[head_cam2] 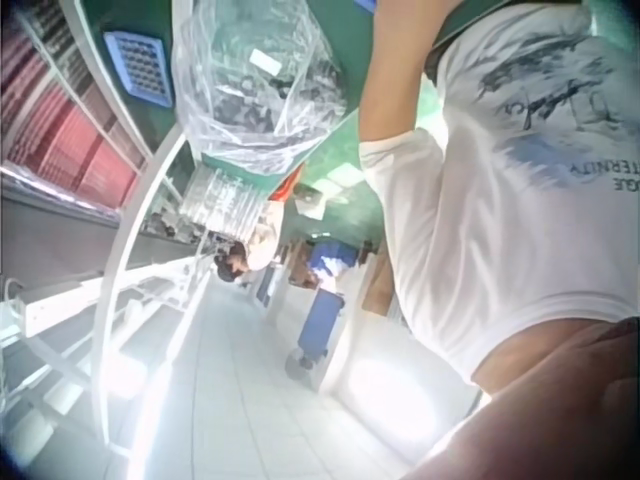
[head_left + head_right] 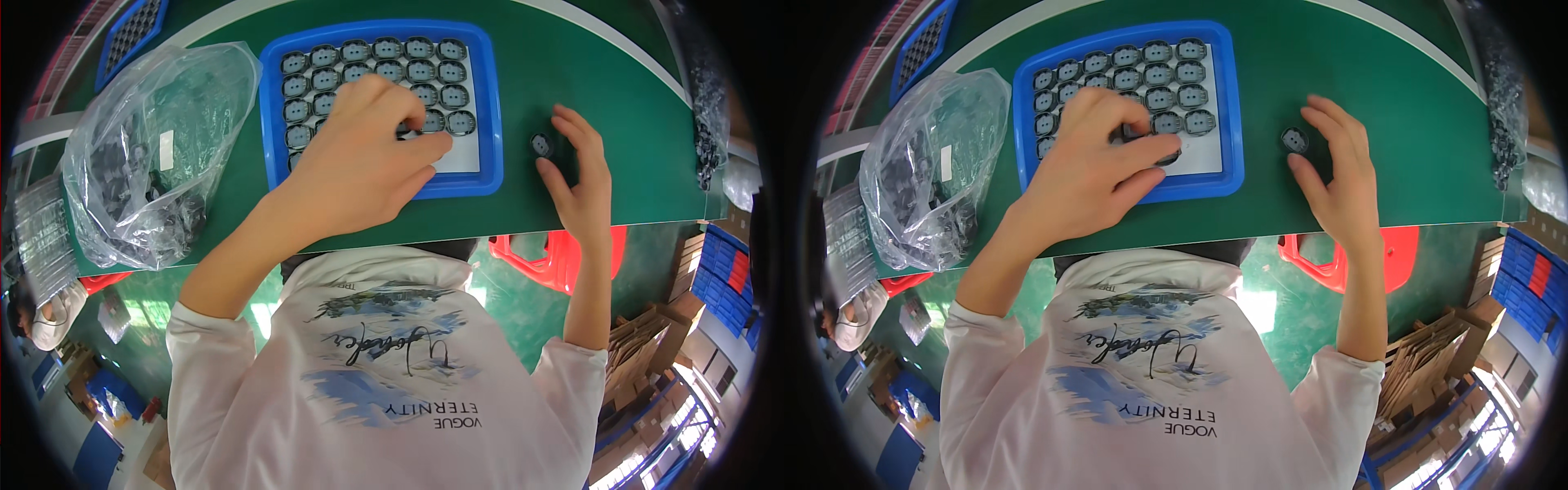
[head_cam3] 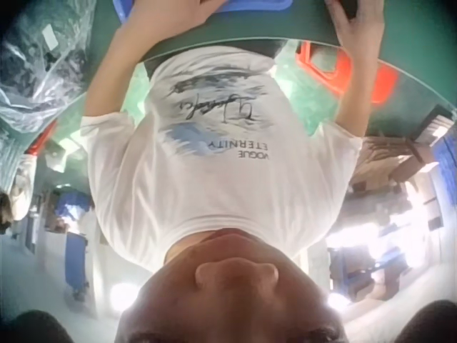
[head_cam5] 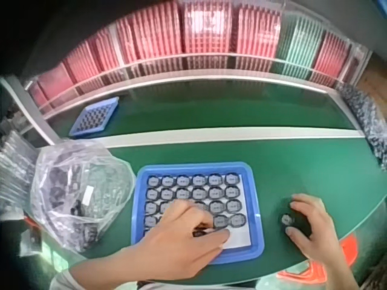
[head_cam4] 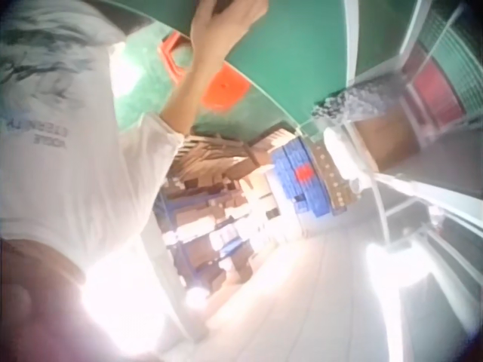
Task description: Organizing small plastic components from a bag into a structured tray.
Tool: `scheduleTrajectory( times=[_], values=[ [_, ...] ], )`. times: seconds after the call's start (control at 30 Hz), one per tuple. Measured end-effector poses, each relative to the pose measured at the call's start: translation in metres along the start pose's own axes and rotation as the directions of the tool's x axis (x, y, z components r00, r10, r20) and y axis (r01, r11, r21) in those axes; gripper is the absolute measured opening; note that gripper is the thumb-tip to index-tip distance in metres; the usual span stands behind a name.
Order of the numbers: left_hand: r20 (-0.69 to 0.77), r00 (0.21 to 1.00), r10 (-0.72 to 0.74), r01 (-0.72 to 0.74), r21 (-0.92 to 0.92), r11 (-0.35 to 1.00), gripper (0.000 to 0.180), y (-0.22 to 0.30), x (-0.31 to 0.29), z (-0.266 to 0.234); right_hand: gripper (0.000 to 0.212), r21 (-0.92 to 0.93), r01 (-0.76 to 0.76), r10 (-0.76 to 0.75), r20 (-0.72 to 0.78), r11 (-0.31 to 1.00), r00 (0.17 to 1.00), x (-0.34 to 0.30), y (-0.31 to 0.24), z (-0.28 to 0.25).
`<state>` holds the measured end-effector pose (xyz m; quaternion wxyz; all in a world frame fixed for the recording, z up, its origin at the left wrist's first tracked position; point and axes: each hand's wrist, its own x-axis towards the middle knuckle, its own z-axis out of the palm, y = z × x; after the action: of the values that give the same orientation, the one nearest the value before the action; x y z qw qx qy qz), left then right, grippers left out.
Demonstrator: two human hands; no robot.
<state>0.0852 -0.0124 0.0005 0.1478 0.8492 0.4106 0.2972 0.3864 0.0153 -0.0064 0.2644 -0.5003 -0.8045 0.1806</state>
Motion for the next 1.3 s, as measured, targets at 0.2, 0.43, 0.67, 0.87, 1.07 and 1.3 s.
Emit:
scheduleTrajectory(
  times=[0.2, 0.43, 0.67, 0.87, 1.07, 1.3],
  values=[
    [-0.328, 0.907, -0.266, 0.282, 0.002, 0.959, 0.018, -0.001, -0.036, -0.035, 0.024, -0.101, 0.14, -0.135, 0.05, 0.985, 0.99, 0.001, 0.009, -0.004],
    [-0.539, 0.728, -0.424, 0.382, -0.194, 0.903, 0.01, -0.005, -0.105, -0.028, 0.021, -0.042, 0.236, -0.235, 0.026, 0.971, 0.972, 0.008, -0.006, -0.003],
    [-0.557, 0.684, -0.472, 0.409, -0.244, 0.88, 0.013, -0.005, -0.11, -0.018, 0.009, -0.006, 0.358, -0.346, 0.24, 0.934, 0.907, 0.03, -0.054, 0.011],
    [-0.495, 0.678, -0.543, 0.451, -0.304, 0.839, 0.014, -0.008, -0.109, -0.016, 0.012, -0.01, 0.368, -0.345, 0.325, 0.93, 0.881, 0.037, -0.054, 0.016],
    [-0.48, 0.671, -0.565, 0.472, -0.312, 0.825, 0.016, -0.008, -0.109, -0.016, 0.013, 0.02, 0.366, -0.349, 0.353, 0.93, 0.868, 0.041, -0.055, 0.019],
    [-0.474, 0.684, -0.555, 0.466, -0.301, 0.832, 0.016, -0.01, -0.109, -0.016, 0.014, 0.047, 0.37, -0.362, 0.349, 0.928, 0.864, 0.042, -0.053, 0.021]
  ],
)
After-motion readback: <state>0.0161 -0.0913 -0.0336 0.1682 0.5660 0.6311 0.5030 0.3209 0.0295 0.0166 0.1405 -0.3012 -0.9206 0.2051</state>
